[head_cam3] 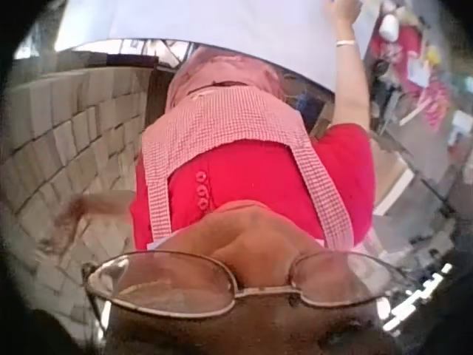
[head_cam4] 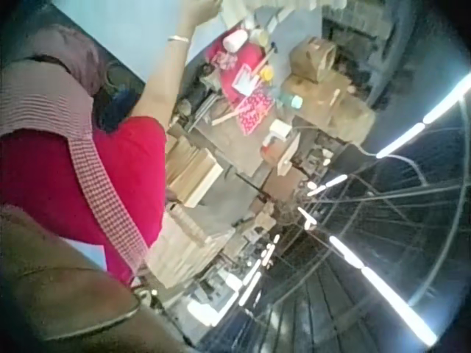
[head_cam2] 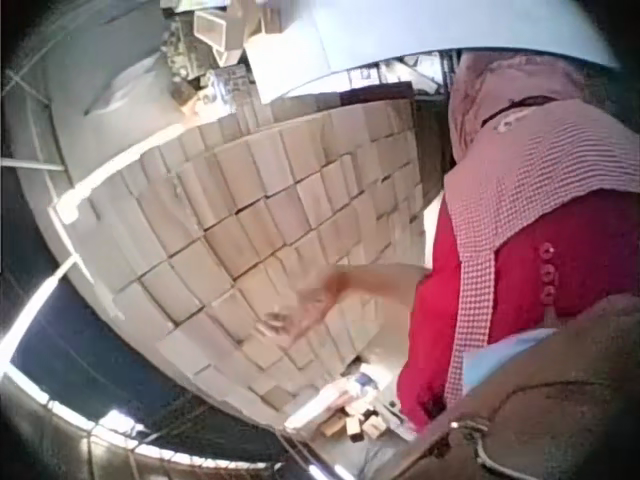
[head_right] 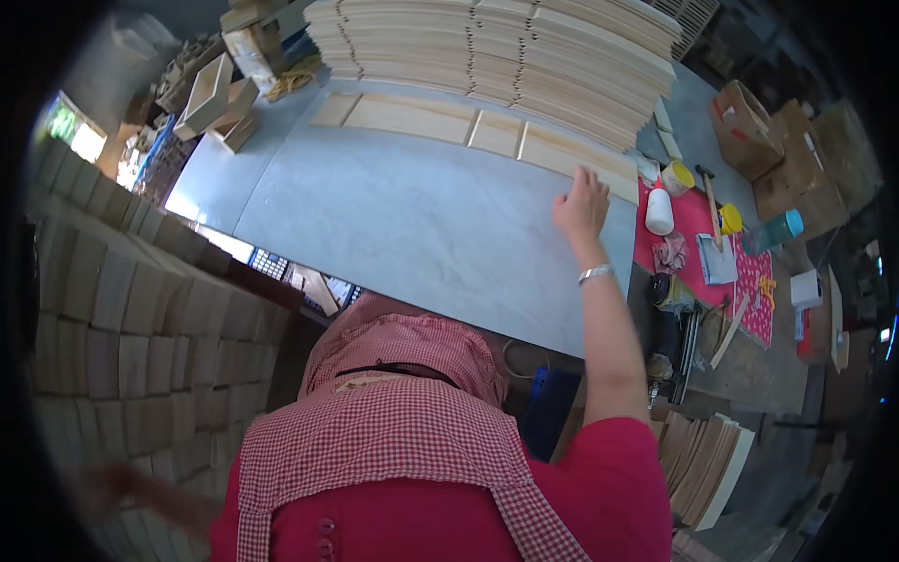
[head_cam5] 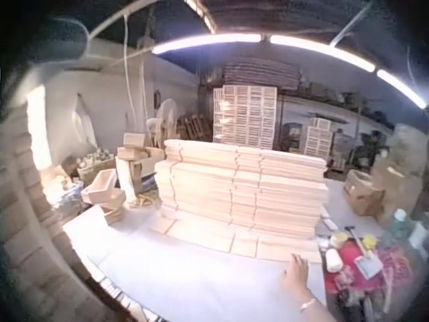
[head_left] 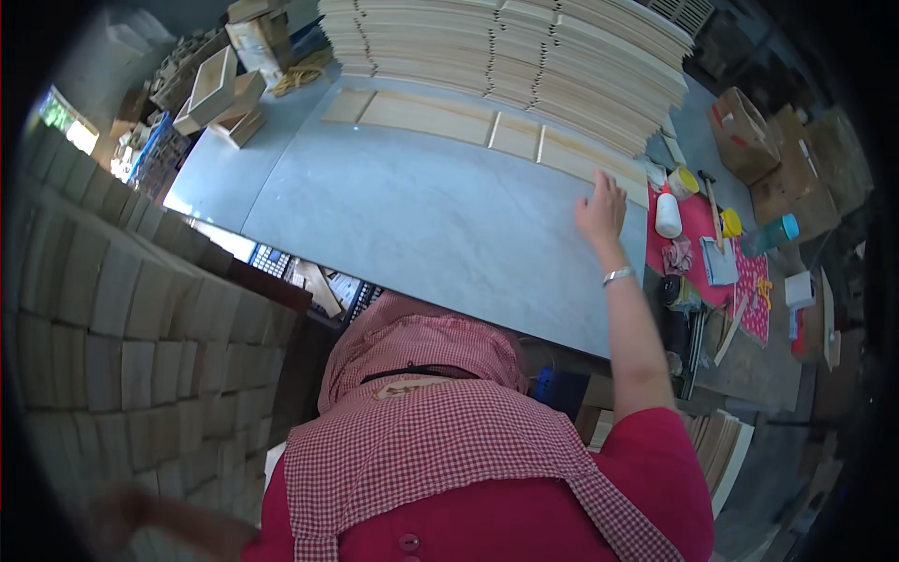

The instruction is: The person assembles small rectangular wooden boxes by hand. They use a pneumatic nail gun to fasten the wooden pieces together and apply glue to the joints for reinforcement. The person repeatedly picks up wooden planks, aligns them, nails them, and stacks the finished boxes.

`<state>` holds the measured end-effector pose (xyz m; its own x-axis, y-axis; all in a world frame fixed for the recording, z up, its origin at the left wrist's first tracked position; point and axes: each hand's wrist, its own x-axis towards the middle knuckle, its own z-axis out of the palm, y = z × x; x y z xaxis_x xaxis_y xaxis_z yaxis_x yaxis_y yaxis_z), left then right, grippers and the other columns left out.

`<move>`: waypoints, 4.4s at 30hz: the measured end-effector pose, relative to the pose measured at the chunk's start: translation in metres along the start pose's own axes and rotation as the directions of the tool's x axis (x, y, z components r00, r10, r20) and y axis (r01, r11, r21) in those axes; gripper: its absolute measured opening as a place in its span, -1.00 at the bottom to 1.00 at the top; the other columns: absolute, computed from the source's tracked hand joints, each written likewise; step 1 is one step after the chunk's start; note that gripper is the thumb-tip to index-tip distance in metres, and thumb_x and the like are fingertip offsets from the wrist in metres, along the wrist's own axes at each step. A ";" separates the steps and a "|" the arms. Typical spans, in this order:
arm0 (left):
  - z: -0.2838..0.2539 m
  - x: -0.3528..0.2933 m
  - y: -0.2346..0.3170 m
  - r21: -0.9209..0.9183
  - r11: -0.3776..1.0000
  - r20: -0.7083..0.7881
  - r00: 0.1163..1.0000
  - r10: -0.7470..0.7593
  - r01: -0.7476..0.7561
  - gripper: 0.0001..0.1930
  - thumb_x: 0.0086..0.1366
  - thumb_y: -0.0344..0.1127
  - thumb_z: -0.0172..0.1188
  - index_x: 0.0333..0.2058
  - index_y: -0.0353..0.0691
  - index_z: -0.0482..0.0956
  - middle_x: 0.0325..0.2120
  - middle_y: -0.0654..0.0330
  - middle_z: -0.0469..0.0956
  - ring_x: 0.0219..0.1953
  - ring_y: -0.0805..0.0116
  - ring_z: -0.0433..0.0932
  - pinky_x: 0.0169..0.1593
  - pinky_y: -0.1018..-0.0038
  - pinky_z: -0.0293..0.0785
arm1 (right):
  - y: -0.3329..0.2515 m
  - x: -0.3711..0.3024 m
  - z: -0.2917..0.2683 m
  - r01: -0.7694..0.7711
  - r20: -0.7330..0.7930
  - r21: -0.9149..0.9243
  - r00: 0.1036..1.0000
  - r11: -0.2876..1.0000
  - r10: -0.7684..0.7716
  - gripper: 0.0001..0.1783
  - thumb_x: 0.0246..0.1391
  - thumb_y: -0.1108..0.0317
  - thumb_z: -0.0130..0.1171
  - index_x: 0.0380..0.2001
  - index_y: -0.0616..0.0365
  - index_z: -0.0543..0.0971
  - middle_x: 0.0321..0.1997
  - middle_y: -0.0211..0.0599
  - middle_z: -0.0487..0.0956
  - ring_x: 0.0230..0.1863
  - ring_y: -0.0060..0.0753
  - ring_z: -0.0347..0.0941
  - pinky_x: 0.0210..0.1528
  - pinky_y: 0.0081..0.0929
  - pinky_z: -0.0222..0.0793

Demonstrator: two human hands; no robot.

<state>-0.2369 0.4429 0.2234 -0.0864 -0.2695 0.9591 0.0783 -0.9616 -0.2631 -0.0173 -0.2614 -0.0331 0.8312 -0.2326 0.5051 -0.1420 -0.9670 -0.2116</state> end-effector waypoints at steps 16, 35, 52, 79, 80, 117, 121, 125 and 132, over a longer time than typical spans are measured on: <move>0.409 -0.190 0.290 -0.565 0.775 0.794 0.442 0.417 0.284 -0.28 0.16 -0.59 0.08 0.35 -0.21 0.27 0.41 0.05 0.19 0.43 0.02 0.18 0.41 0.10 0.17 | 0.047 0.009 -0.039 0.173 0.495 -0.018 0.857 0.985 -0.141 -0.44 -0.16 0.35 0.39 0.00 0.11 0.54 0.10 -0.12 0.44 0.18 0.14 0.35 0.22 -0.04 0.34; 0.395 -0.160 0.270 -0.636 0.690 0.705 -0.102 0.701 0.346 -0.78 0.30 -0.31 0.16 -0.10 -0.15 0.60 -0.12 0.07 0.63 0.06 -0.06 0.53 0.06 0.10 0.50 | 0.002 -0.035 -0.113 -0.020 0.422 -0.239 0.898 0.971 0.123 -0.74 0.11 0.22 0.29 -0.22 0.13 0.55 -0.34 -0.04 0.66 -0.27 0.13 0.62 -0.24 0.09 0.50; 0.308 -0.191 0.325 0.006 0.263 0.772 -0.172 0.612 0.965 -0.58 0.37 -0.13 0.28 0.07 -0.28 0.54 -0.38 0.16 0.62 -0.54 0.47 0.55 -0.51 0.51 0.48 | -0.187 -0.091 -0.076 0.075 0.420 0.488 0.853 0.870 -0.309 -0.85 0.06 0.39 0.24 -0.31 0.21 0.63 -0.42 -0.02 0.62 -0.32 0.09 0.57 -0.21 -0.06 0.44; 0.238 -0.200 0.318 -0.316 0.004 0.645 0.211 0.734 0.949 0.07 -0.03 -0.52 0.50 0.46 0.04 0.15 0.39 -0.18 0.11 -0.30 0.34 0.59 -0.11 0.43 0.66 | -0.204 -0.076 -0.032 0.308 0.142 0.438 0.904 0.845 -0.403 -0.66 -0.09 0.14 0.50 -0.43 0.13 0.58 -0.34 -0.31 0.54 -0.27 -0.18 0.49 -0.27 -0.24 0.36; 0.237 -0.202 0.319 -0.317 0.002 0.649 0.215 0.730 0.948 0.06 -0.03 -0.52 0.50 0.46 0.05 0.16 0.39 -0.19 0.11 -0.31 0.33 0.59 -0.12 0.43 0.66 | -0.219 -0.075 -0.034 0.351 0.078 0.401 0.907 0.846 -0.413 -0.62 -0.11 0.08 0.50 -0.44 0.11 0.57 -0.35 -0.32 0.53 -0.29 -0.20 0.48 -0.29 -0.26 0.33; 0.221 -0.194 0.329 -0.244 0.077 0.707 0.123 0.696 0.967 0.02 0.05 -0.58 0.46 0.46 0.06 0.16 0.47 -0.14 -0.01 -0.10 0.27 0.55 0.04 0.37 0.66 | 0.032 -0.158 -0.121 -0.160 -0.298 -0.203 0.950 0.966 0.094 -0.75 0.22 0.27 0.25 -0.26 0.29 0.58 -0.19 0.02 0.62 -0.09 0.08 0.54 0.00 -0.10 0.45; 0.217 -0.188 0.334 -0.245 0.072 0.715 0.130 0.687 0.967 0.02 0.06 -0.56 0.46 0.47 0.01 0.15 0.45 -0.14 0.04 -0.16 0.31 0.54 -0.01 0.39 0.66 | 0.107 -0.194 -0.158 -0.535 -0.081 -0.527 0.805 0.660 0.588 -0.33 0.04 0.06 0.40 0.10 0.29 0.50 -0.06 0.25 0.60 0.03 0.27 0.54 0.10 0.06 0.44; 0.205 -0.170 0.344 -0.203 0.051 0.731 0.117 0.673 0.978 -0.01 0.07 -0.52 0.47 0.46 -0.06 0.15 0.37 -0.15 0.16 -0.21 0.34 0.55 -0.08 0.42 0.65 | 0.097 -0.177 -0.163 -0.553 0.120 -0.510 0.713 0.659 0.691 -0.23 -0.01 0.17 0.38 0.24 0.29 0.41 0.10 0.34 0.56 0.14 0.31 0.52 0.20 0.06 0.41; 0.188 -0.137 0.359 -0.102 0.071 0.792 0.038 0.609 0.992 -0.03 0.13 -0.32 0.48 0.45 -0.29 0.11 0.21 -0.21 0.31 -0.19 0.28 0.60 -0.09 0.43 0.62 | 0.064 -0.165 -0.200 -0.671 0.120 -0.073 0.729 0.738 0.674 -0.41 0.03 0.33 0.34 0.12 0.33 0.44 -0.20 0.02 0.62 -0.36 -0.13 0.59 -0.29 -0.22 0.52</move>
<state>-0.0103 0.1444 0.0166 0.8311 -0.5547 -0.0413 -0.1815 -0.3407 0.9225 -0.2707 -0.3062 0.0371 0.5743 -0.8090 0.1254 -0.7015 -0.5653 -0.4340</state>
